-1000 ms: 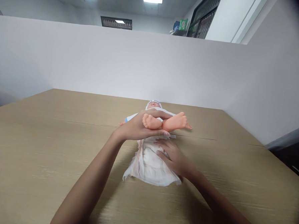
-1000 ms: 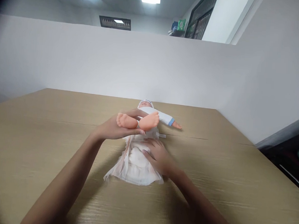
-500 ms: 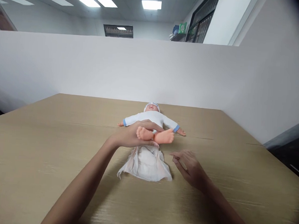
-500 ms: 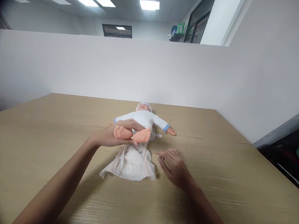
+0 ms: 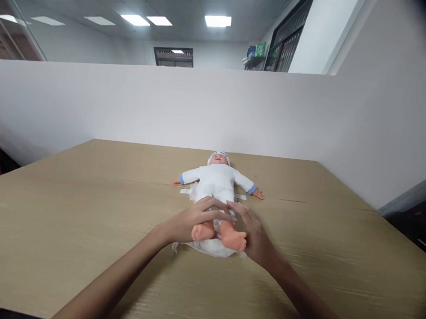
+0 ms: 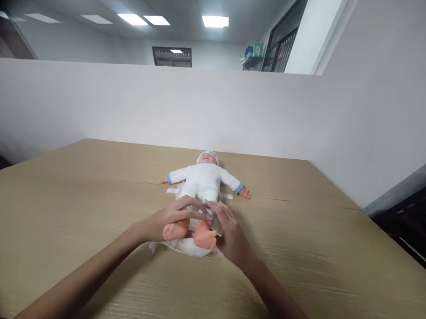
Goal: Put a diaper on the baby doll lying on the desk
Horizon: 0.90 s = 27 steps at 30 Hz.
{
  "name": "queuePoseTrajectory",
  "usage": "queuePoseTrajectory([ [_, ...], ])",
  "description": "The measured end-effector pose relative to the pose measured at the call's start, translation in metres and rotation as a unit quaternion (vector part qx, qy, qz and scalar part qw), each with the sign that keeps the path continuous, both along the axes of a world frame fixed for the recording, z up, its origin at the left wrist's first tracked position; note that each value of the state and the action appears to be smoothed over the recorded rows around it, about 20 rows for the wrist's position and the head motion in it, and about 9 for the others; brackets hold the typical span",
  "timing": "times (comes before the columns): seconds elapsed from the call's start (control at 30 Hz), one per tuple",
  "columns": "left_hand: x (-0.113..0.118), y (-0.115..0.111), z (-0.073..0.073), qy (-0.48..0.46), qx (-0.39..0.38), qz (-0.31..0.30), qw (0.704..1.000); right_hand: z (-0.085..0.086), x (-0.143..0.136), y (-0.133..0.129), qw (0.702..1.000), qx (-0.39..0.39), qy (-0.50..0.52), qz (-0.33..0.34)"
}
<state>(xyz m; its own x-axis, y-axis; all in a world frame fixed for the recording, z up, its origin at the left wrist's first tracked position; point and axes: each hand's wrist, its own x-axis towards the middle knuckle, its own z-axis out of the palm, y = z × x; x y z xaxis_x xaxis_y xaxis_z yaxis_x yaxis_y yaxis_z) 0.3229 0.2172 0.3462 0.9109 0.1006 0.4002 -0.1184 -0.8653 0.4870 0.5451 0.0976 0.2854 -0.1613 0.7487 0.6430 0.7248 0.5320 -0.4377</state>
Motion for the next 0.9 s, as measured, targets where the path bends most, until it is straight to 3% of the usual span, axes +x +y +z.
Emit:
queuePoseTrajectory([
  [0.13, -0.022, 0.007, -0.018, -0.033, 0.017, 0.002, 0.999, -0.003, 0.023, 0.003, 0.993, 0.017, -0.106, 0.041],
  [0.27, -0.057, 0.031, -0.044, -0.049, 0.058, 0.031, 0.997, -0.021, 0.054, 0.003, 0.986, 0.045, -0.155, 0.042],
  [0.33, -0.072, 0.043, -0.057, -0.034, 0.069, 0.038, 0.996, -0.033, 0.067, 0.004, 0.982, 0.051, -0.178, 0.039],
  [0.47, -0.085, 0.058, -0.075, 0.029, 0.114, -0.005, 0.993, -0.044, 0.077, 0.006, 0.972, 0.044, -0.228, 0.035],
  [0.67, -0.085, 0.059, -0.083, 0.068, 0.157, -0.017, 0.985, -0.037, 0.075, 0.003, 0.971, 0.02, -0.232, 0.053],
  [0.9, -0.087, 0.05, -0.08, 0.093, 0.114, -0.017, 0.989, -0.013, 0.078, -0.006, 0.97, -0.121, -0.191, 0.084],
])
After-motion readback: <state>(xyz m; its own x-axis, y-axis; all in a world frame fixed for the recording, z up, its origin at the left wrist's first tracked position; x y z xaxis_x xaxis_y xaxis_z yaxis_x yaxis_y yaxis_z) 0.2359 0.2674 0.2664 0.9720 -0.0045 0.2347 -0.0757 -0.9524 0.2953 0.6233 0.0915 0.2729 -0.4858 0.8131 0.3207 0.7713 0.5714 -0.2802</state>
